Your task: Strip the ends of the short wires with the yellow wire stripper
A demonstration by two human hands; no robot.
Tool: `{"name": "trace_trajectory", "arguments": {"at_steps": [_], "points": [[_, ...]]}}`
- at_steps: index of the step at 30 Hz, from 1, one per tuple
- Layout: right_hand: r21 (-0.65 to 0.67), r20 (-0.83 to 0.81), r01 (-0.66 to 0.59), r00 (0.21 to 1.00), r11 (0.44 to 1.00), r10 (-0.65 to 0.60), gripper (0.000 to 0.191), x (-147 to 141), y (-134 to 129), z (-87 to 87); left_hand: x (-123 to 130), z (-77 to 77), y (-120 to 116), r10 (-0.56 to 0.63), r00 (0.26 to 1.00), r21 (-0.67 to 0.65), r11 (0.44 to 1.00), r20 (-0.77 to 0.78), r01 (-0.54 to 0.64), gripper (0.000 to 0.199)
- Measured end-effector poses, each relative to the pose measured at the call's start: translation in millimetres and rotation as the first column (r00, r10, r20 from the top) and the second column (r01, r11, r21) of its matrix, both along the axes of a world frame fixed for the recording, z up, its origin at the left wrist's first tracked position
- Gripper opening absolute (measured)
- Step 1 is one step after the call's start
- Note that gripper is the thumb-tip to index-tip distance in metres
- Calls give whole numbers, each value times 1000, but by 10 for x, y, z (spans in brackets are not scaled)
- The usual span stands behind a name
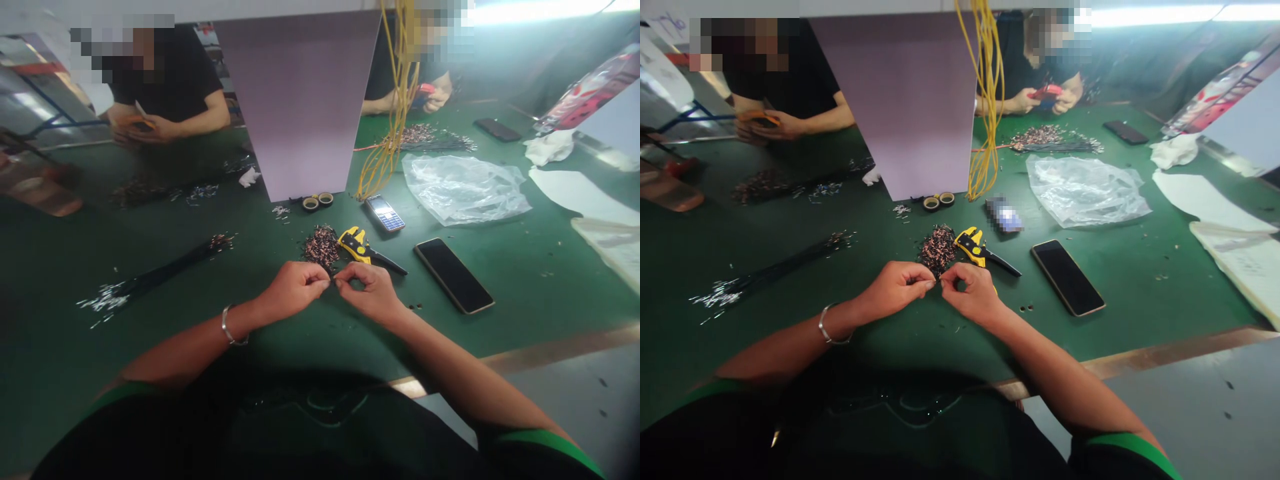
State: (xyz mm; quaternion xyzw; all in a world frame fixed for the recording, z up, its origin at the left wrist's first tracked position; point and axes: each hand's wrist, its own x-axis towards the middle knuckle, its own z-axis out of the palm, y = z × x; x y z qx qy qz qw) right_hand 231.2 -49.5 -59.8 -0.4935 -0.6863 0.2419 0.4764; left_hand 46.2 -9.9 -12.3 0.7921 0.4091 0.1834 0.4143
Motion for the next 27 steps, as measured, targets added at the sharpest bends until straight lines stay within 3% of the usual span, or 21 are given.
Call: {"name": "trace_trajectory", "arguments": {"at_steps": [5,8,10,15,20,24,27], "points": [[16,3,39,999,999,-39,11,38,14,5,-30,-6,109,5,999,-188,982,31,1,17],[54,63,142,987,988,-145,11,157,74,3,-58,-43,185,146,982,-316,943,116,-103,15],[67,173,205,962,976,-214,21,272,140,-19,-79,-67,237,245,953,-393,906,178,-159,14],[20,557,328,781,945,-283,62,478,274,-133,-132,-62,333,368,893,-458,861,261,-221,12],[-109,723,352,670,930,-169,59,473,290,-214,-165,-44,384,434,849,-484,837,303,-255,11],[-116,699,428,676,896,-232,44,489,321,-241,-180,-51,408,462,830,-507,820,312,-266,11],[-149,557,468,768,871,-317,51,527,355,-241,-188,-54,418,481,818,-528,806,316,-270,11]]}}
